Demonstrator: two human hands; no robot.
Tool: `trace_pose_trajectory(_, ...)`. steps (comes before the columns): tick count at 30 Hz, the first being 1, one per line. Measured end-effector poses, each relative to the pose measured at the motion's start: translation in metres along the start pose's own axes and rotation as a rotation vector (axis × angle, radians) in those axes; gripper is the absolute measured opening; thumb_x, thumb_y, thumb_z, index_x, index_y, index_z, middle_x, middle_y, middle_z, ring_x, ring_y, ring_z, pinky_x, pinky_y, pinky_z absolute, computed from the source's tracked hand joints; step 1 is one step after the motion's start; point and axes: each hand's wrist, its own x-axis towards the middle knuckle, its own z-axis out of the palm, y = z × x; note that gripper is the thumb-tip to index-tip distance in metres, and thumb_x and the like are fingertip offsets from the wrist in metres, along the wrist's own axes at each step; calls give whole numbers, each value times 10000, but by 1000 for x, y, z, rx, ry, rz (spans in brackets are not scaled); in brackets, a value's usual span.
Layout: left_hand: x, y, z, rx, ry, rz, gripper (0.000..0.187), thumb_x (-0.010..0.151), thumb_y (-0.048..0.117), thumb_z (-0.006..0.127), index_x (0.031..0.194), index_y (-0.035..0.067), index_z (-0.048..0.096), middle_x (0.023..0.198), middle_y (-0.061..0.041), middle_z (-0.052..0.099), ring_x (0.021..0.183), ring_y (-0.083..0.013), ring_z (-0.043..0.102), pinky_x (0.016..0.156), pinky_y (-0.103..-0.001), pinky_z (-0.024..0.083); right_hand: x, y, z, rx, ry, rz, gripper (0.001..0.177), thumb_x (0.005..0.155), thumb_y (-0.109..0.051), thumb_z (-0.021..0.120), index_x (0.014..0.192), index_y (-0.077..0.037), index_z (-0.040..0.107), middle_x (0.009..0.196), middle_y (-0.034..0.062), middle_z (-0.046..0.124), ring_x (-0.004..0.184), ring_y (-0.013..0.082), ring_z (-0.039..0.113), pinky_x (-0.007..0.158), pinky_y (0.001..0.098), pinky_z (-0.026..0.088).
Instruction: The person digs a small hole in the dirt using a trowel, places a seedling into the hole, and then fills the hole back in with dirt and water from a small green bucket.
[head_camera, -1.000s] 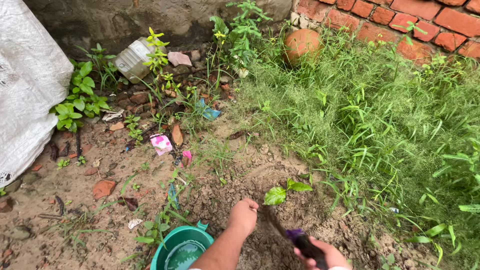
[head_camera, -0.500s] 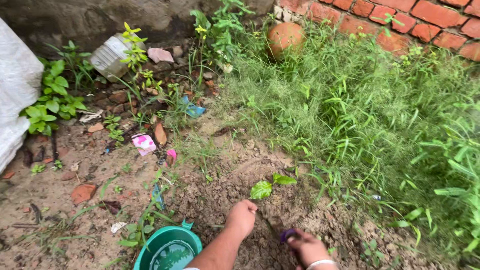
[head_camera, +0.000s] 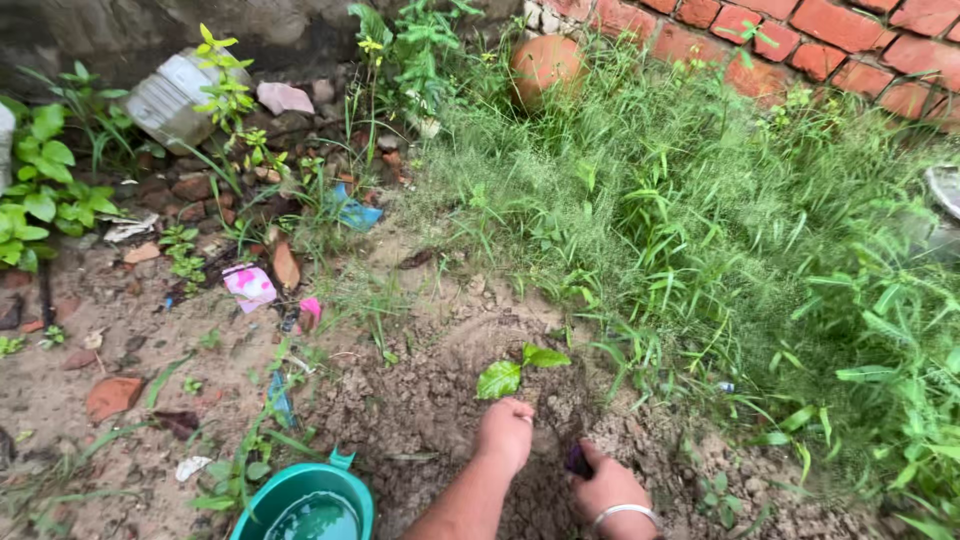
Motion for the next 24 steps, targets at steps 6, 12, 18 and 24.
trace_pose_trajectory(6, 18, -21, 18, -494, -132, -153, 150, 870, -16, 646, 965, 64, 730, 770, -67, 681, 617, -180, 618, 545, -352, 479, -8, 32, -64, 760, -235, 309, 700, 867, -252, 750, 1540, -278, 558, 1016, 249, 710, 539, 293, 498, 514, 438, 360)
trace_pose_trajectory(12, 23, -49, 16, -451, -74, -138, 137, 859, -36, 640, 926, 37, 735, 745, -68, 681, 594, -148, 621, 523, -320, 483, 18, 20, -28, -254, -63, 127, 723, 839, -423, 766, 1504, -387, 485, 1295, 118, 712, 1169, 295, 705, 1073, 405, 527)
trace_pose_trajectory(18, 18, -60, 22, -505, -88, -187, 127, 861, -34, 645, 923, 29, 736, 733, -77, 676, 583, -165, 612, 527, -328, 485, 61, 33, 12, 193, -64, 146, 758, 776, -322, 813, 1483, -248, 548, 1131, 148, 798, 941, 304, 718, 883, 389, 570)
trace_pose_trajectory(24, 12, -30, -5, -464, -103, -93, 143, 847, -28, 642, 940, 26, 736, 724, -56, 684, 591, -164, 637, 542, -332, 514, 67, 102, 30, 821, -113, 139, 699, 802, -217, 777, 1463, -170, 554, 1027, 167, 812, 809, 246, 727, 761, 346, 550)
